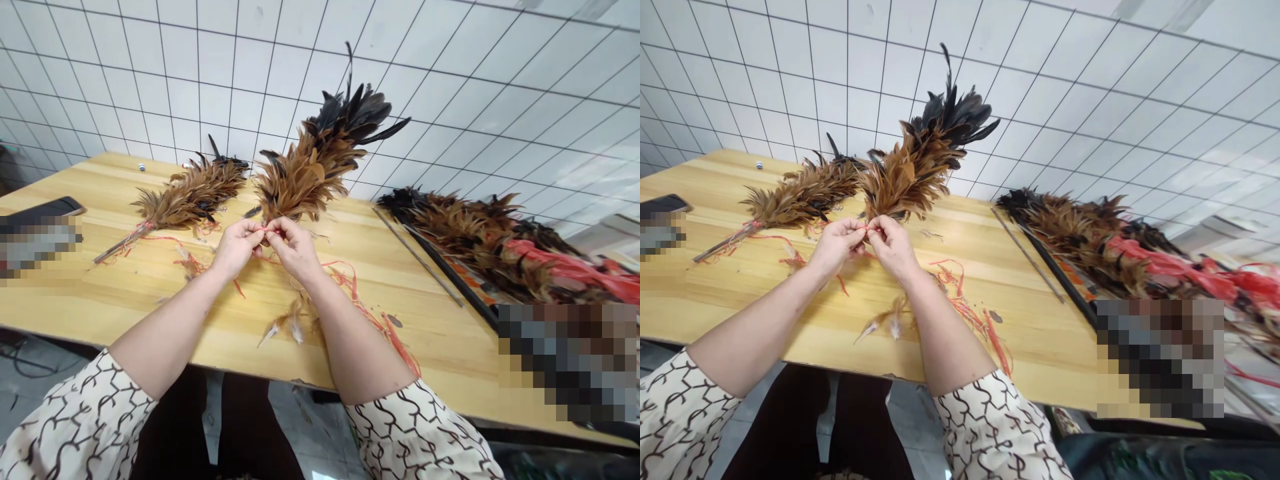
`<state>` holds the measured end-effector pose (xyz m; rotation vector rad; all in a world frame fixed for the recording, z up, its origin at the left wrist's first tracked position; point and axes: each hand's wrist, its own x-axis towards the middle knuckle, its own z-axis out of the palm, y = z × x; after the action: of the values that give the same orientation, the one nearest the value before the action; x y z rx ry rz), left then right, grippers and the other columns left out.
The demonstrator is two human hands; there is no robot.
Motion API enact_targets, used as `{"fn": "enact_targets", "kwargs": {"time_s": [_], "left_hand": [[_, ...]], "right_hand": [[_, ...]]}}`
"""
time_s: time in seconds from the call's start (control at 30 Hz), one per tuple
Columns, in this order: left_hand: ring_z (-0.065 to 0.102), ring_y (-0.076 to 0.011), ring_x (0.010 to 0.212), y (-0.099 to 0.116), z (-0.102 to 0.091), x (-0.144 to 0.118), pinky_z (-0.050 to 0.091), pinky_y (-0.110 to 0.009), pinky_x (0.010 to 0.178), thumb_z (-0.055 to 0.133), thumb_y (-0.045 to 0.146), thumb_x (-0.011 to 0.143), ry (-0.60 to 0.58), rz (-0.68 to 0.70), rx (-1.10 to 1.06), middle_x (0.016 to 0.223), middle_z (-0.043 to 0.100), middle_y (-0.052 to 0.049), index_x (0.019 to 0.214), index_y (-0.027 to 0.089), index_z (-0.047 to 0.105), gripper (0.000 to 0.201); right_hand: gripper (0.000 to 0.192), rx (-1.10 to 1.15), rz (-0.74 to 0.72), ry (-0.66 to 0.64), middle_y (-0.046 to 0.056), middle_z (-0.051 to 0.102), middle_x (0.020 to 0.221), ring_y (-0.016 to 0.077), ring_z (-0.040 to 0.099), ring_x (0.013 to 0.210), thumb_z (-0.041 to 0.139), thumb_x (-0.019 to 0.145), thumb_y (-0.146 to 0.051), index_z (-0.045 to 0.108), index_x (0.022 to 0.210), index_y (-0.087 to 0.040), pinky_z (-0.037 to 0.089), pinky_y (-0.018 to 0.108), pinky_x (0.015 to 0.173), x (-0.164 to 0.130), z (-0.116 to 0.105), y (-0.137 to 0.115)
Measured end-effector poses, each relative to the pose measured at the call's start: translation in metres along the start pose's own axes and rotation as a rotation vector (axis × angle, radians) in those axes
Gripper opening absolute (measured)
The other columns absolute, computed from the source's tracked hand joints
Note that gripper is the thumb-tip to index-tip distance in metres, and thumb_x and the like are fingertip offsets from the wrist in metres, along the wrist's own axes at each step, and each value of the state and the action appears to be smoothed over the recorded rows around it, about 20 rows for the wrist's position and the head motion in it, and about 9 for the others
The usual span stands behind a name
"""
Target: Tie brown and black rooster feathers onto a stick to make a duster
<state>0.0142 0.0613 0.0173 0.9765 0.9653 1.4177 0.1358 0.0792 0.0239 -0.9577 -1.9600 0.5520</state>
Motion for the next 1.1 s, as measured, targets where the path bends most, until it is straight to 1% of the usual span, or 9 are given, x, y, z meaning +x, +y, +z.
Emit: {"fn": "enact_targets", "kwargs": {"time_s": [0.2,0.3,0.5,0.57,0.63,0.7,0.8,0.97,1.1], "left_hand": [[0.04,-0.0043,0.033,0.003,0.001,-0.002,0.03,-0.017,0.038,0.064,0.014,0.065,-0.003,-0.032,-0.03,0.044,0.053,0.004,0.056,0.015,0.051,0.017],[0.039,-0.0036,0.033,0.004,0.001,-0.002,0.027,-0.016,0.036,0.066,0.015,0.065,0.005,-0.025,-0.034,0.045,0.054,0.003,0.056,0.014,0.051,0.018],[0.039,-0.0034,0.034,0.006,0.0,-0.001,0.021,-0.015,0.033,0.066,0.017,0.064,0.069,-0.028,-0.075,0.048,0.059,0.0,0.056,0.015,0.048,0.02],[0.039,-0.0032,0.033,0.006,0.0,0.0,0.021,-0.015,0.033,0.066,0.016,0.064,0.089,-0.022,-0.084,0.047,0.058,0.001,0.055,0.015,0.048,0.02],[0.038,-0.0034,0.033,0.005,0.0,0.0,0.023,-0.015,0.034,0.066,0.016,0.063,0.101,-0.008,-0.09,0.045,0.056,0.002,0.054,0.015,0.048,0.02],[0.038,-0.004,0.033,0.004,0.001,0.0,0.025,-0.016,0.035,0.065,0.015,0.063,0.113,0.014,-0.091,0.041,0.05,0.005,0.053,0.016,0.048,0.02],[0.039,-0.0045,0.033,0.001,0.001,0.0,0.028,-0.016,0.037,0.067,0.016,0.062,0.109,0.039,-0.067,0.036,0.043,0.007,0.053,0.016,0.049,0.02],[0.04,-0.0044,0.034,-0.002,0.001,0.0,0.029,-0.017,0.039,0.066,0.014,0.063,0.058,0.072,-0.045,0.039,0.048,0.006,0.054,0.015,0.051,0.018],[0.039,-0.0047,0.033,0.0,0.0,0.0,0.027,-0.018,0.038,0.064,0.013,0.064,0.068,0.053,-0.045,0.041,0.05,0.004,0.054,0.015,0.052,0.015]], "right_hand": [[0.007,0.024,0.011,-0.054,-0.002,0.053,0.065,0.0105,0.047,0.06,0.048,0.076,-0.021,0.049,0.07,-0.019,0.039,0.024,0.06,0.0,-0.003,-0.003],[0.005,0.017,-0.002,-0.026,-0.002,0.054,0.064,0.0103,0.047,0.058,0.048,0.075,-0.02,0.05,0.071,-0.019,0.038,0.023,0.057,0.0,-0.002,-0.002],[0.009,-0.088,-0.037,0.214,0.001,0.055,0.075,0.0098,0.041,0.053,0.049,0.075,-0.019,0.055,0.08,-0.019,0.039,0.026,0.057,-0.004,0.002,0.003],[0.007,-0.145,-0.072,0.317,0.003,0.056,0.081,0.0111,0.043,0.057,0.053,0.074,-0.021,0.058,0.079,-0.019,0.041,0.028,0.06,-0.007,0.002,0.0],[0.007,-0.172,-0.084,0.359,0.004,0.055,0.078,0.0132,0.046,0.063,0.058,0.073,-0.026,0.059,0.072,-0.019,0.042,0.029,0.064,-0.01,0.004,-0.003],[0.014,-0.132,-0.042,0.316,0.002,0.053,0.067,0.0139,0.047,0.063,0.062,0.072,-0.032,0.058,0.065,-0.02,0.042,0.029,0.064,-0.011,0.008,-0.006],[0.023,0.042,0.121,0.204,-0.001,0.05,0.056,0.0118,0.044,0.056,0.064,0.071,-0.039,0.058,0.061,-0.019,0.04,0.027,0.057,-0.01,0.014,-0.005],[0.028,0.367,0.337,0.166,-0.001,0.054,0.056,0.0104,0.045,0.054,0.065,0.064,-0.044,0.056,0.057,-0.018,0.039,0.025,0.053,-0.005,0.016,-0.002],[0.022,0.426,0.373,0.162,-0.003,0.051,0.054,0.0087,0.041,0.051,0.064,0.061,-0.037,0.054,0.056,-0.019,0.035,0.023,0.05,-0.005,0.014,-0.003]]}}
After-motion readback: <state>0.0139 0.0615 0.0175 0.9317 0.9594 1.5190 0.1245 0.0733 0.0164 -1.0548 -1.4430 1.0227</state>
